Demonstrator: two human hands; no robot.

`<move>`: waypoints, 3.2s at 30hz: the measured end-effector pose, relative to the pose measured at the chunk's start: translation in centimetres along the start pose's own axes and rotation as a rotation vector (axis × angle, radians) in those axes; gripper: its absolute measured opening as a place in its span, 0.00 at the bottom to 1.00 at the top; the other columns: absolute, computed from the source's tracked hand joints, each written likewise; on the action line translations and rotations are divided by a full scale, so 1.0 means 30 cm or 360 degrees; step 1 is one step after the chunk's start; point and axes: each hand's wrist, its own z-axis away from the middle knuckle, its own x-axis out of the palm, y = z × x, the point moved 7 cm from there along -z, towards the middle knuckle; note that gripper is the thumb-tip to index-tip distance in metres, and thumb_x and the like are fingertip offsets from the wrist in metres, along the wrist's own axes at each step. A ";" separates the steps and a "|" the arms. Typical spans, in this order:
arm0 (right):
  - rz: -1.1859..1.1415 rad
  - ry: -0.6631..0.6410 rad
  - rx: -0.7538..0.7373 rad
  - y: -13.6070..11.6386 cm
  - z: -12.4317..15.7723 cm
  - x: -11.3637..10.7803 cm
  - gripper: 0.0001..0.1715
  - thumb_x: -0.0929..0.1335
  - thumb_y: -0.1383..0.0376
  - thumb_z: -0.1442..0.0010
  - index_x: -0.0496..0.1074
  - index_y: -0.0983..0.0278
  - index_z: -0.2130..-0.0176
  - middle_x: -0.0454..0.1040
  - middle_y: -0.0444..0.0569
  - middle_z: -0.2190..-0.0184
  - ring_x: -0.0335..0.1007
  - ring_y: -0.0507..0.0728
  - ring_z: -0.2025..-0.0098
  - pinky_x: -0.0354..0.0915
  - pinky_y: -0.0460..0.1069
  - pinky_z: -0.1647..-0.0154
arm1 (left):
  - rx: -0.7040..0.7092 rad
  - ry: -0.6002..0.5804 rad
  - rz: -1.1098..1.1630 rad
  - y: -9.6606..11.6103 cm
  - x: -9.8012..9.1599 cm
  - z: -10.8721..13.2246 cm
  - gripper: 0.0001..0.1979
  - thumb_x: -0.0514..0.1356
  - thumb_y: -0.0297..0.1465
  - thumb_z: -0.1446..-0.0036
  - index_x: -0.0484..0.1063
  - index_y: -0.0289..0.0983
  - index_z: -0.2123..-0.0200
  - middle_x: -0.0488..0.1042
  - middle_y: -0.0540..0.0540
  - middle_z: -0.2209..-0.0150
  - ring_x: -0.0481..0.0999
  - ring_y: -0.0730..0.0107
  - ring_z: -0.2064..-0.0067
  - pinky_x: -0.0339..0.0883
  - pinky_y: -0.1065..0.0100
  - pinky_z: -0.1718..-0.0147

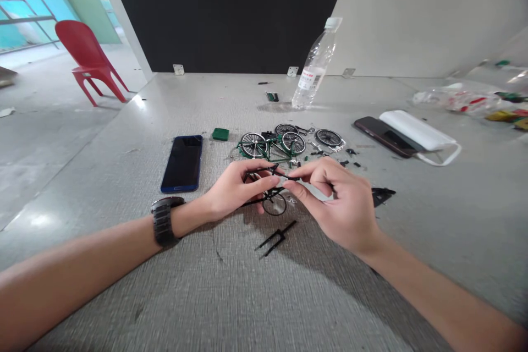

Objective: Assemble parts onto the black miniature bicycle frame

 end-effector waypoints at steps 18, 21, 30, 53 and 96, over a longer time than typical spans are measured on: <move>0.0015 0.0013 -0.0034 -0.009 0.001 -0.002 0.29 0.74 0.72 0.39 0.50 0.60 0.74 0.75 0.43 0.70 0.76 0.53 0.64 0.68 0.49 0.65 | -0.0004 0.0056 0.0051 -0.001 -0.003 0.003 0.18 0.68 0.44 0.40 0.75 0.34 0.60 0.70 0.50 0.65 0.69 0.78 0.71 0.80 0.69 0.73; 0.0003 -0.0002 0.0016 0.000 0.002 0.003 0.29 0.73 0.72 0.38 0.50 0.60 0.74 0.74 0.42 0.72 0.74 0.53 0.66 0.66 0.49 0.66 | 0.0006 0.0089 -0.0008 0.003 -0.007 0.004 0.18 0.68 0.45 0.40 0.73 0.34 0.62 0.68 0.52 0.68 0.68 0.79 0.73 0.79 0.71 0.75; -0.0067 -0.0033 0.0030 -0.010 -0.002 0.013 0.29 0.73 0.70 0.37 0.50 0.59 0.74 0.72 0.43 0.73 0.74 0.53 0.69 0.66 0.49 0.69 | -0.0007 0.0103 -0.0178 0.007 -0.014 0.011 0.20 0.67 0.43 0.38 0.77 0.35 0.51 0.70 0.52 0.70 0.69 0.78 0.76 0.76 0.72 0.78; -0.0066 -0.0082 0.0003 -0.014 -0.004 0.015 0.28 0.72 0.70 0.38 0.50 0.59 0.74 0.71 0.43 0.73 0.71 0.53 0.70 0.65 0.50 0.69 | 0.0001 0.0134 -0.0312 0.021 -0.012 0.019 0.21 0.68 0.48 0.41 0.75 0.34 0.60 0.71 0.52 0.71 0.73 0.77 0.78 0.71 0.74 0.80; -0.0188 -0.0133 0.0263 0.048 0.001 -0.011 0.21 0.67 0.60 0.29 0.55 0.59 0.71 0.53 0.37 0.79 0.46 0.48 0.80 0.48 0.48 0.82 | -0.0046 0.0089 -0.0238 0.008 -0.003 0.022 0.17 0.67 0.43 0.39 0.77 0.34 0.59 0.65 0.53 0.73 0.65 0.79 0.77 0.72 0.75 0.80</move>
